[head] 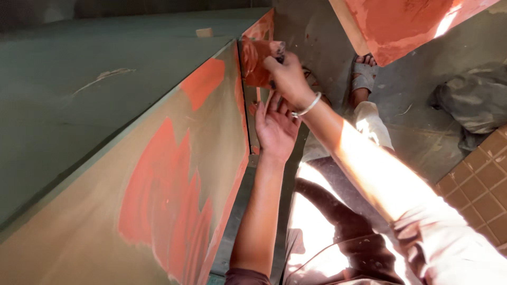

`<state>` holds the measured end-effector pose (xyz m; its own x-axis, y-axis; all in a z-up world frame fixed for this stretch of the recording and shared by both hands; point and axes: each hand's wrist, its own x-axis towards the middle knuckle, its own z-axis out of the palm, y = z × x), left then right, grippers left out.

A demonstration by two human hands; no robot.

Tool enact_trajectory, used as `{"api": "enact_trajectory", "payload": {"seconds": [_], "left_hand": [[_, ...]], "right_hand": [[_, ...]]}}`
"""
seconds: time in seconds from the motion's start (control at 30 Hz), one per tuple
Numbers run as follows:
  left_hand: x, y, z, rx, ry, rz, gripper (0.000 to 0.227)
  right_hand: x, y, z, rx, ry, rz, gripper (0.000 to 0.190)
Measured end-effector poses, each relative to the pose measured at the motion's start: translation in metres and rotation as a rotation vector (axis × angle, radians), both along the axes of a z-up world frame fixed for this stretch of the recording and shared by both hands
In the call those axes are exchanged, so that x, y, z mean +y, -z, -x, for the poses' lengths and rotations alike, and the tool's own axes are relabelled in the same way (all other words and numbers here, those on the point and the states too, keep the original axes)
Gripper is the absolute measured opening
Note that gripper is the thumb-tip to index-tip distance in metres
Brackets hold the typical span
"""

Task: The person applies reddish-brown putty to a green wooden furniture frame using a putty knife. They repeatedly scoop putty from a container and spread it along the edges and corners of the frame, smoothing the surface.

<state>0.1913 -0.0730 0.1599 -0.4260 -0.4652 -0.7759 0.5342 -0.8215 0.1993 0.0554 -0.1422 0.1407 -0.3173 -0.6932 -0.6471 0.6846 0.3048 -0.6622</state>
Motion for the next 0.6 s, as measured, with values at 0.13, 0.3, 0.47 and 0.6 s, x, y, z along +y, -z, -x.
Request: {"api": "enact_trajectory", "payload": {"seconds": [0.13,0.3,0.47,0.6], "left_hand": [[0.014,0.002,-0.017,0.292,-0.112,-0.050,0.060],[0.005,-0.023,-0.012,0.022,0.091,-0.065,0.067],[-0.004,-0.025,0.010,0.006,0.047,-0.016,0.068],[-0.004,-0.012,0.014,-0.014,-0.056,-0.048,0.060]], "right_hand": [[-0.017,0.013,-0.020,0.036,0.024,0.013,0.016],[-0.022,-0.076,-0.009,0.003,-0.020,0.117,0.019],[-0.006,-0.084,0.006,0.033,-0.066,0.223,0.015],[-0.013,-0.019,0.022,0.002,-0.014,-0.031,0.016]]}}
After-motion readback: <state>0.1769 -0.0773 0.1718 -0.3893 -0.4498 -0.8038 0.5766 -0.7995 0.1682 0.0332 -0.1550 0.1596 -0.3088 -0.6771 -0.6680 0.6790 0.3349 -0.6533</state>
